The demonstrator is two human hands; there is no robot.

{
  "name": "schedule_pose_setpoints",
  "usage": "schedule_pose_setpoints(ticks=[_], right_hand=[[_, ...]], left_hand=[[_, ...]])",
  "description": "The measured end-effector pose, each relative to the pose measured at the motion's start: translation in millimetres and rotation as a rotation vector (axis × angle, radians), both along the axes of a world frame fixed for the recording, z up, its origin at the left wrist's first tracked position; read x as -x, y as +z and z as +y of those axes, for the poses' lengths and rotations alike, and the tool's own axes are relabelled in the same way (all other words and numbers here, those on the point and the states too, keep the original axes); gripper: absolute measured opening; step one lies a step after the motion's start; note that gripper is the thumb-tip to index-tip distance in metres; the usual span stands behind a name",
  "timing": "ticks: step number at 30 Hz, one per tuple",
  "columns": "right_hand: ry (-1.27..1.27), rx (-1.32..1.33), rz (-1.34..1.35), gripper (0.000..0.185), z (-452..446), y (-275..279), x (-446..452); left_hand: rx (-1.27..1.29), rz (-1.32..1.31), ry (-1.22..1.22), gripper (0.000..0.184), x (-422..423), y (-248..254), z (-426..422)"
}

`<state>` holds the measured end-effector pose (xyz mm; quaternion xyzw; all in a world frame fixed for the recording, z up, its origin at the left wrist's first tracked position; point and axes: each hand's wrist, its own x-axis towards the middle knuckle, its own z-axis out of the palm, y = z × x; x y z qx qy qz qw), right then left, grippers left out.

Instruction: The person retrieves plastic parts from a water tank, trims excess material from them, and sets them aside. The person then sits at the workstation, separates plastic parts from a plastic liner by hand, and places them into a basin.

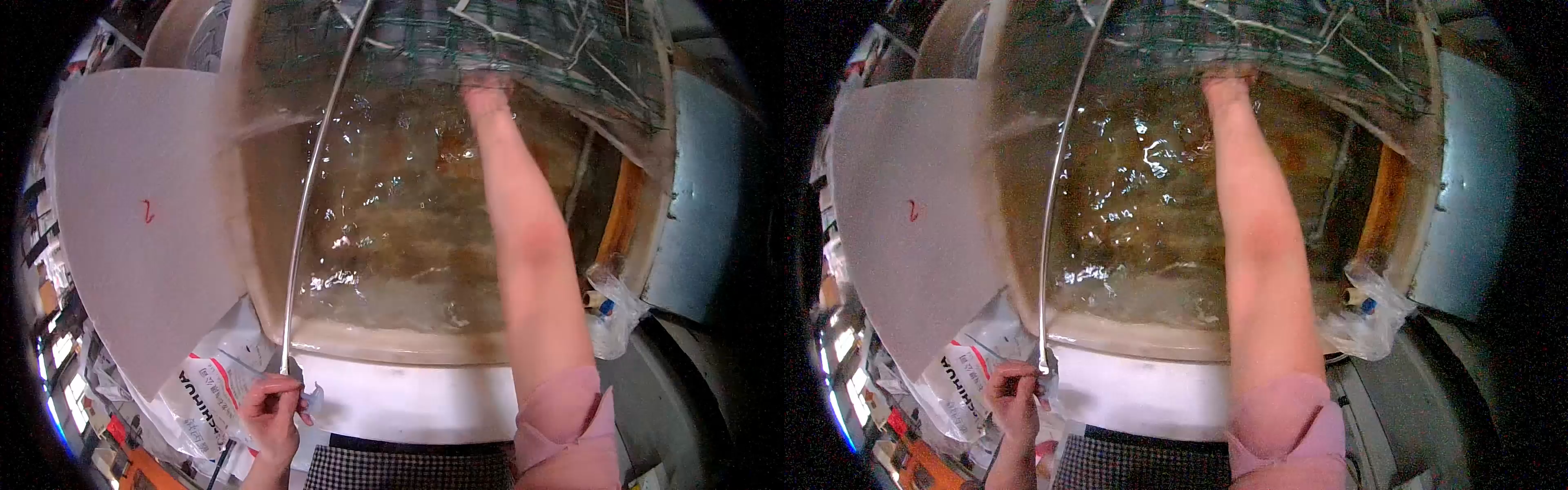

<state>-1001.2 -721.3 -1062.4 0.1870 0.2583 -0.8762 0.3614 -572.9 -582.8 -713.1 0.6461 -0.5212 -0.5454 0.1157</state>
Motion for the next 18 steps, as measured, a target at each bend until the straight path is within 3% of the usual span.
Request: schedule_pose_setpoints(ticks=[1, 2, 3, 5, 7, 10, 11, 12, 13, 15, 16, 18], right_hand=[[0.093, 0.193, 0.143, 0.033, -3.0, -15.8, 7.7], [0.1, 0.193, 0.139, 0.033, -2.2, -17.2, 6.0], [0.152, -0.024, 0.4, 0.034, -3.0, -13.2, 3.2], [0.112, -0.262, 0.309, 0.034, 1.7, 14.4, -9.6], [-0.001, -0.457, -0.098, 0.034, 11.1, 31.9, -27.2], [0.099, -0.661, -0.11, 0.028, 13.3, 32.6, -69.2], [0.101, -0.676, -0.076, 0.028, 11.8, 7.3, -86.3], [0.269, -0.661, -0.029, 0.029, 3.9, 40.1, -102.3], [0.271, -0.663, -0.028, 0.029, -4.4, 50.3, -105.6], [0.336, -0.349, -0.312, 0.032, -19.2, 57.4, -111.6], [0.18, -0.217, -0.325, 0.037, -28.0, 37.9, -110.7], [0.231, -0.098, -0.252, 0.036, -42.8, 5.8, -104.0]], left_hand=[[-0.004, -0.008, 0.006, 0.004, -3.0, -1.5, -0.6], [-0.001, -0.002, -0.018, 0.005, -5.8, -3.9, -1.5], [0.005, 0.005, -0.039, 0.005, -8.9, -6.1, -3.0], [-0.006, 0.024, -0.017, 0.005, -15.9, -7.7, -6.8], [-0.021, 0.051, 0.005, 0.005, -21.9, -6.0, -9.7], [-0.043, 0.057, 0.096, 0.006, -28.7, -0.4, -13.2], [-0.039, 0.06, 0.089, 0.006, -31.0, 1.5, -14.7], [-0.034, 0.061, 0.081, 0.006, -33.1, 2.8, -15.8], [-0.035, 0.06, 0.083, 0.006, -35.4, 3.8, -16.9], [-0.034, 0.062, 0.1, 0.007, -40.1, 4.1, -18.9], [-0.032, 0.06, 0.1, 0.007, -42.2, 3.5, -19.9], [0.001, 0.023, 0.099, 0.007, -47.8, 2.7, -22.8]])
